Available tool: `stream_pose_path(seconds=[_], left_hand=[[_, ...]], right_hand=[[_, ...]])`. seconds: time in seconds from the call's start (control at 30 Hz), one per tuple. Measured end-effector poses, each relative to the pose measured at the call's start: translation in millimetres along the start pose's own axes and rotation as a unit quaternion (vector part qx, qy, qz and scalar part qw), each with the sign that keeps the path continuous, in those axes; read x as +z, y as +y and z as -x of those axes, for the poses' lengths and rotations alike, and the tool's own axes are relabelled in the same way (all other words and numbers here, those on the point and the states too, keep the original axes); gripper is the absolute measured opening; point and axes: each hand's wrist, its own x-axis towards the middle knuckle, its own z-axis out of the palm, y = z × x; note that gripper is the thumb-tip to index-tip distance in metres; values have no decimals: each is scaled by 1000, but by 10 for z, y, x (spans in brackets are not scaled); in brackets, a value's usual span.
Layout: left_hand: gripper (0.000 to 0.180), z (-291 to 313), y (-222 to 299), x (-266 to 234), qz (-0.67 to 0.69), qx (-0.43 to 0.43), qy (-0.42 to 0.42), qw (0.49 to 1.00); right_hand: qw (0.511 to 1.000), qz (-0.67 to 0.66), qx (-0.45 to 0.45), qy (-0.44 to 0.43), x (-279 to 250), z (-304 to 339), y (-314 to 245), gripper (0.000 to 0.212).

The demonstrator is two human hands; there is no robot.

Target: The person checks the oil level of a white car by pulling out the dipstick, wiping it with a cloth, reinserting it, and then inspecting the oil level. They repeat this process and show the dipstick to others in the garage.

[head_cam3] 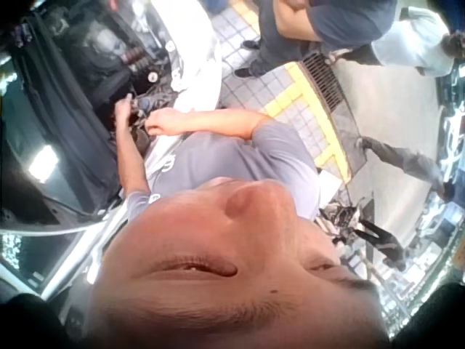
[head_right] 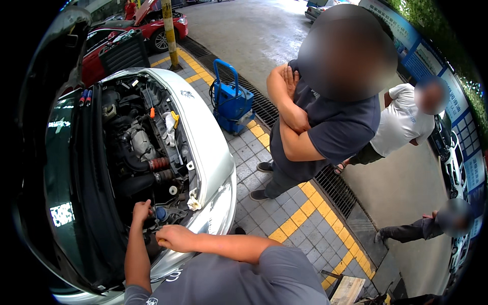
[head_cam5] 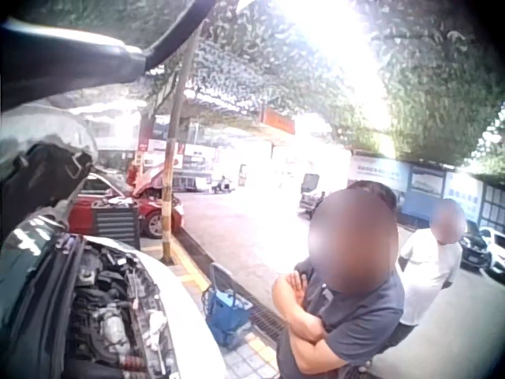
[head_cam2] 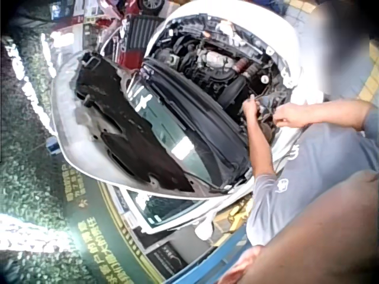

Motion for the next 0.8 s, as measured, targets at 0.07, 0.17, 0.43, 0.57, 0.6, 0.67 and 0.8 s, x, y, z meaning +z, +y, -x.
stream_pose_path(seconds=[0.07, 0.17, 0.43, 0.57, 0.6, 0.67, 0.8], left_hand=[[44, -331, -134, 124, -80, 19, 9, 997], [37, -703, -372, 318, 32, -54, -74, 995], [30, -848, -153, 444, -44, -87, 13, 995], [32, -1133, -450, 488, -8, -100, 38, 994], [33, -1207, -466, 527, 10, -97, 38, 995], [35, -1364, -503, 580, 77, -132, 15, 988], [42, -1583, -447, 634, 227, -250, -73, 938]], right_hand=[[1000, -9, -12, 1, -63, -33, -15, 12], [999, -34, -27, -5, -123, -51, 64, 12], [995, -88, 24, -41, -316, -182, 233, 11], [993, -93, 40, -67, -225, -334, 545, 11], [993, -88, 38, -67, -215, -385, 610, 10], [995, -64, 48, -56, -181, -503, 782, 10], [989, -9, 134, -55, -108, -785, 1574, 12]])
